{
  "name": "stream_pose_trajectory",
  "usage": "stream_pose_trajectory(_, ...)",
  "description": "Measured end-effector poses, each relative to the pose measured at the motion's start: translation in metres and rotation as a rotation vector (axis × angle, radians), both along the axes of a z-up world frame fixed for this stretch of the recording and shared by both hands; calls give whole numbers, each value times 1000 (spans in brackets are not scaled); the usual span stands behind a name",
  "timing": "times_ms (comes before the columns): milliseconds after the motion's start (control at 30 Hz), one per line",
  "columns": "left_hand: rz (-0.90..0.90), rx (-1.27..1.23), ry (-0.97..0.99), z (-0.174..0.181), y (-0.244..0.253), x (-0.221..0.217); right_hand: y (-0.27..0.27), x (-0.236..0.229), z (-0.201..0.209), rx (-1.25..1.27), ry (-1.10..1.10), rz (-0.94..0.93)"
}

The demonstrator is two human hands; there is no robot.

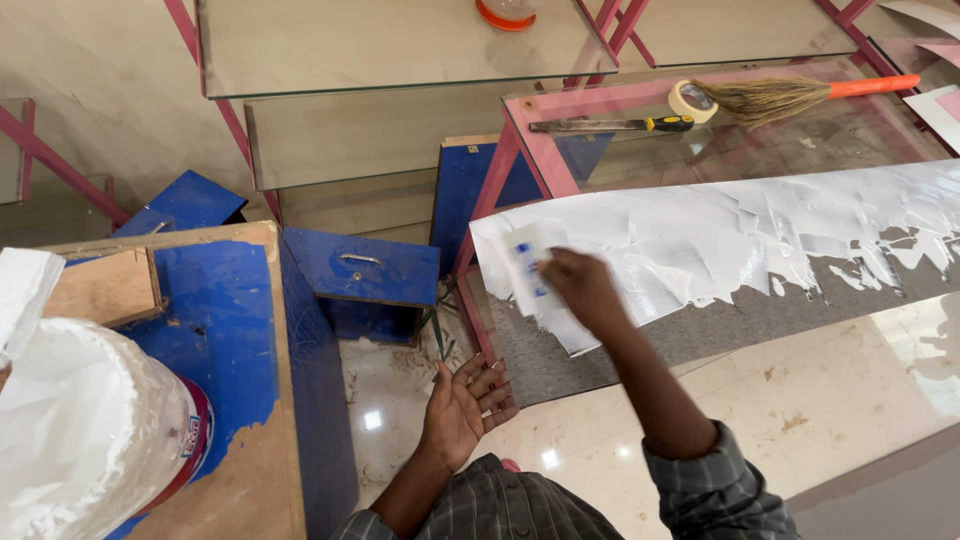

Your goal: The person spreads white adhesive onto a long gray board using a small rectangular card. They repeatedly scoop adhesive from a bucket and spread it along the board's surface, working from one end toward the other.

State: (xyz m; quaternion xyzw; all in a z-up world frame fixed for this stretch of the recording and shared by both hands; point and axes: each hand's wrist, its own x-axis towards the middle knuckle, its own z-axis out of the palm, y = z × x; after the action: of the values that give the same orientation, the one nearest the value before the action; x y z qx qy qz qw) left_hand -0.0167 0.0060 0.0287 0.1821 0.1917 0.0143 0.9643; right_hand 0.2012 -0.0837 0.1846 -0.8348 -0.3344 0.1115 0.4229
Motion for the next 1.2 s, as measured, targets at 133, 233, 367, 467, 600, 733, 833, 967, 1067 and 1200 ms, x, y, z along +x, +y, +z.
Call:
stream_pose_trajectory(133, -11, 44, 7, -1, 1, -6, -31, 6, 22, 184, 465, -203)
stream_pose_trajectory(233, -14, 61, 13, -3, -3, -9, -38, -2, 24, 376, 684, -182)
stream_pose_trajectory(367, 8, 95, -1, -3, -5, -9, -43, -1, 26, 166, 445, -202)
stream_pose_trajectory(467, 27, 129, 6, -3, -5, -9, -43, 9, 23, -225, -233, -185)
stream_pose_trajectory(600, 48, 106, -5, -1, -10, -9, -12, 27, 1, -396, -896, -25)
stream_pose_trajectory(733, 66, 55, -10, -1, -15, -10, 25, 29, -29, -547, -1100, 131)
stream_pose_trajectory(833, 75, 3, -28, -3, -12, -11, 26, -1, -40, -663, -1037, 261)
stream_pose_trajectory(967, 97, -120, -89, -9, -15, -11, -4, -64, -43, -690, -1098, 520)
stream_pose_trajectory(1067, 100, -154, -85, -13, -16, -12, -22, -91, -38, -472, -1019, 487)
stream_pose_trajectory(1200, 90, -177, -66, -17, -17, -13, -34, -65, -16, -532, -971, 390)
